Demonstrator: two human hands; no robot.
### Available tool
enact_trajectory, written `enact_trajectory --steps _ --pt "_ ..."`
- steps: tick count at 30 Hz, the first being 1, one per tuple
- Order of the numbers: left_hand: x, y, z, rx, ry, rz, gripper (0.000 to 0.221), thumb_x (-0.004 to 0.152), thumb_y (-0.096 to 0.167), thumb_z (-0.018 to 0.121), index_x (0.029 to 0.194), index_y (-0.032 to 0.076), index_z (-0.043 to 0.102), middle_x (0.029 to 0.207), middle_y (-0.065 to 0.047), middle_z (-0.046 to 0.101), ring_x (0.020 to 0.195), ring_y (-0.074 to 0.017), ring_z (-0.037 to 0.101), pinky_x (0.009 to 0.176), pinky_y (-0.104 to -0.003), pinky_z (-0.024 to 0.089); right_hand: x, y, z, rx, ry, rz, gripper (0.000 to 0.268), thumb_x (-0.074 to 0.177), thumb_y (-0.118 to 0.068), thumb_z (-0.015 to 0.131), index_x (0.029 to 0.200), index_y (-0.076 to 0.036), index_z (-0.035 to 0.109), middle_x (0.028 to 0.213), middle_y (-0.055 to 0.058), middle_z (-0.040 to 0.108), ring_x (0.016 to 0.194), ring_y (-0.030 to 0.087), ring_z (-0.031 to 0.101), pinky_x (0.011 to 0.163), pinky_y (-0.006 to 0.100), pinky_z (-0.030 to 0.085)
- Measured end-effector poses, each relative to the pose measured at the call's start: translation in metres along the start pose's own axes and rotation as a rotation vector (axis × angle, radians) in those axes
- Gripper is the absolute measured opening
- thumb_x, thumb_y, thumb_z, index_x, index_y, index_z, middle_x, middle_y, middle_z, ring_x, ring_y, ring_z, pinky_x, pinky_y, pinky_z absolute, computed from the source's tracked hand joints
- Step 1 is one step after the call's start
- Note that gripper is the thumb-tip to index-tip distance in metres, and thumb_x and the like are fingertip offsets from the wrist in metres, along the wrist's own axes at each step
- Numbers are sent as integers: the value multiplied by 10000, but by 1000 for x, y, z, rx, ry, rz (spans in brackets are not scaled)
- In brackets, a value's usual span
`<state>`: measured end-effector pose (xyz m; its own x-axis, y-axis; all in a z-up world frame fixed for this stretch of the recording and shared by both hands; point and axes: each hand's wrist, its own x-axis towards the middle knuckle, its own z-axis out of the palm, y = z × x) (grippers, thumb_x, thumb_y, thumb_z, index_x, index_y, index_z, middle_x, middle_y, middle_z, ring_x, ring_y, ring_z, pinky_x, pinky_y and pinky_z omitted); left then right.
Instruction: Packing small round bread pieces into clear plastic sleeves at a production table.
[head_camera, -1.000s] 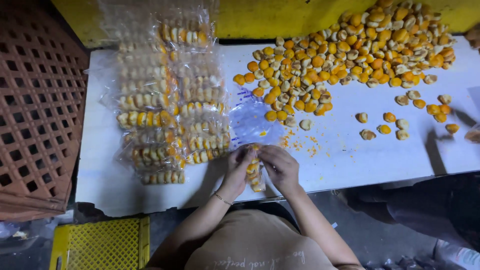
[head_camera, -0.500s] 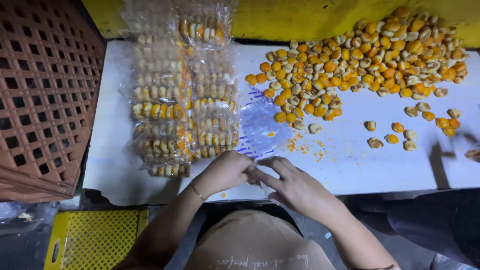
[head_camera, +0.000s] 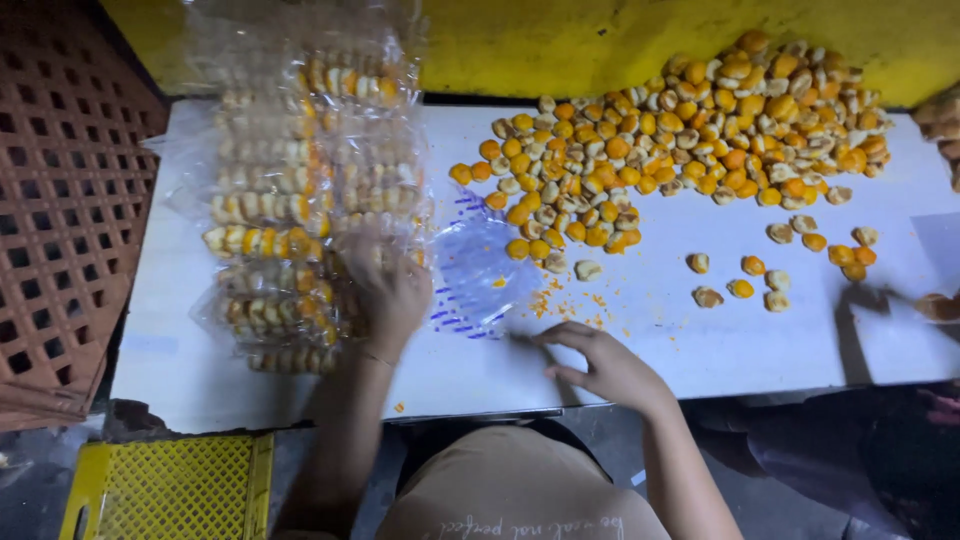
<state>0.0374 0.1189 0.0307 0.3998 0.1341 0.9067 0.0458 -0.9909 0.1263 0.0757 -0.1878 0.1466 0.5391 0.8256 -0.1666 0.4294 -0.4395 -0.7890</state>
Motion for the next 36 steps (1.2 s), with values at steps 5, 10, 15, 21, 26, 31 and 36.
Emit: enact_trajectory --steps 5,10,15,21,26,31,36 --pt "-99 74 57 -522 -637 -55 223 863 87 678 1015 229 758 1010 16 732 1038 -204 694 952 -352 521 43 89 11 -55 56 -21 317 877 -143 736 1181 -54 721 1099 215 731 1063 439 704 924 539 568" --pt "-105 71 69 -372 -873 -376 142 898 227 681 1015 274 745 905 19 774 894 -224 745 886 -388 561 108 157 49 -266 148 -85 349 888 -239 753 1164 -37 687 1104 188 695 1085 421 682 938 517 558" --pt "-43 99 29 -310 -812 -297 570 910 355 693 1417 152 534 1168 -123 681 1132 -349 607 1019 -513 421 130 166 64 -197 307 -172 129 924 -199 681 1052 -189 668 882 65 701 926 331 704 860 447 554" --pt "-96 123 44 -973 -757 -923 199 1094 267 463 1096 105 579 576 3 547 517 -157 559 603 -308 517 73 192 66 1164 -151 223 277 939 -89 609 690 -113 492 614 -39 378 552 90 386 508 223 381" --pt "-15 132 -20 -406 -1219 -661 343 987 362 589 728 141 631 590 -54 659 568 -239 641 586 -363 497 52 202 -5 532 46 13 439 973 -308 689 599 -98 592 540 34 482 527 139 450 526 278 373" --pt "-40 137 -13 -24 -962 -415 195 861 217 697 677 263 739 518 49 596 445 -144 570 483 -258 474 69 240 -18 44 315 -96 274 826 -209 810 1045 -82 708 1065 232 675 1014 481 653 891 580 520" --pt "-27 123 -28 -284 -1069 -529 259 911 113 603 967 227 829 908 48 804 589 -163 697 551 -284 531 83 296 -8 -248 930 59 616 756 -170 901 1307 -91 637 1127 158 616 1043 419 641 928 517 531"
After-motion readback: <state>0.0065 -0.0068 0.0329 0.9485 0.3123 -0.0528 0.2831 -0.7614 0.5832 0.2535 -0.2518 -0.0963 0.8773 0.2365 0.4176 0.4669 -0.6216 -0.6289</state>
